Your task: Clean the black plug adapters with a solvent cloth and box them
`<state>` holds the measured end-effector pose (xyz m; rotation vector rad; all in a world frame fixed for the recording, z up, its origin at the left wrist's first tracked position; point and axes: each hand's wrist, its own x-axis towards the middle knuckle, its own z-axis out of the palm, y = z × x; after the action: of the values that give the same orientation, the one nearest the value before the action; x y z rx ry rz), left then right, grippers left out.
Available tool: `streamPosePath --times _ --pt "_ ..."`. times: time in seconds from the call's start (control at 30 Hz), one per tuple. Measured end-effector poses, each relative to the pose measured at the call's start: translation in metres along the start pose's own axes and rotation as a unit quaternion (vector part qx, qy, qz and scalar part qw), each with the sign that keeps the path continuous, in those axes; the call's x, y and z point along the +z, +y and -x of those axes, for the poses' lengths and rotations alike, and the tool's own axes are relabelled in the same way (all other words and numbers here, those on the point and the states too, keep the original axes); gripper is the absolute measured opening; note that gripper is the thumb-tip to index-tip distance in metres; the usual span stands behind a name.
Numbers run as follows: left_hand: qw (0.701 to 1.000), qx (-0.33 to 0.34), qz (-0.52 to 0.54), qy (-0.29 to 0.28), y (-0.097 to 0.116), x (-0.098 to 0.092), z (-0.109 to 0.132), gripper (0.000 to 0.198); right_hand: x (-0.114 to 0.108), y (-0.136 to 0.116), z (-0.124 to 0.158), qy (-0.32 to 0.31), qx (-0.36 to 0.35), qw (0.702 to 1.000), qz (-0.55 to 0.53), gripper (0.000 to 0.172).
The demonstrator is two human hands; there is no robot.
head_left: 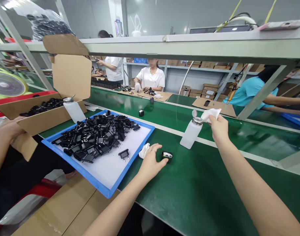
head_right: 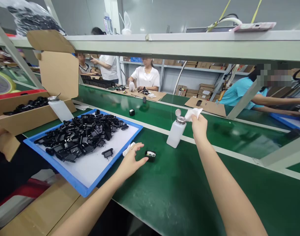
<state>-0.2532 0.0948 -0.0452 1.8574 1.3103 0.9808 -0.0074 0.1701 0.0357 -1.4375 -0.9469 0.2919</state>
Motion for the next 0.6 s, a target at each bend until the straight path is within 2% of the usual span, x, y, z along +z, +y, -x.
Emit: streamPosePath --times 0.1,0.2,0.3,0.33,0.4,0.47,0.53,0.6 --pt "1.000 -0.005 -0.025 -0.017 0.010 -0.024 0.003 0.030 0.007 -0.006 -0.020 0.024 -0.072 0.989 0.126 0.014" --pt "0.989 -0.017 -0.143 -0.013 0.007 -0.048 -0.025 0.028 0.010 -0.010 -0.027 0.019 -0.112 0.969 0.220 0.014" --pt "0.949 -0.053 -0.310 0.017 -0.005 -0.062 -0.082 0.033 0.012 -0.009 -0.019 -0.029 -0.154 0.948 0.277 0.016" --pt "0.939 -0.071 -0.335 0.027 -0.011 -0.063 -0.104 0.034 0.012 -0.006 -0.014 -0.050 -0.167 0.944 0.279 0.017" --pt "0.927 -0.100 -0.358 0.043 -0.022 -0.063 -0.149 0.036 0.012 -0.001 -0.005 -0.075 -0.191 0.940 0.273 0.020" --pt "0.921 -0.127 -0.365 0.054 -0.034 -0.057 -0.188 0.038 0.010 0.005 0.001 -0.073 -0.208 0.940 0.260 0.021" --pt "0.917 -0.156 -0.362 0.057 -0.044 -0.048 -0.221 0.039 0.006 0.011 0.003 -0.075 -0.236 0.935 0.253 0.021" --pt "0.918 -0.181 -0.348 0.052 -0.052 -0.036 -0.246 0.041 0.002 0.017 0.004 -0.091 -0.285 0.916 0.267 0.024"
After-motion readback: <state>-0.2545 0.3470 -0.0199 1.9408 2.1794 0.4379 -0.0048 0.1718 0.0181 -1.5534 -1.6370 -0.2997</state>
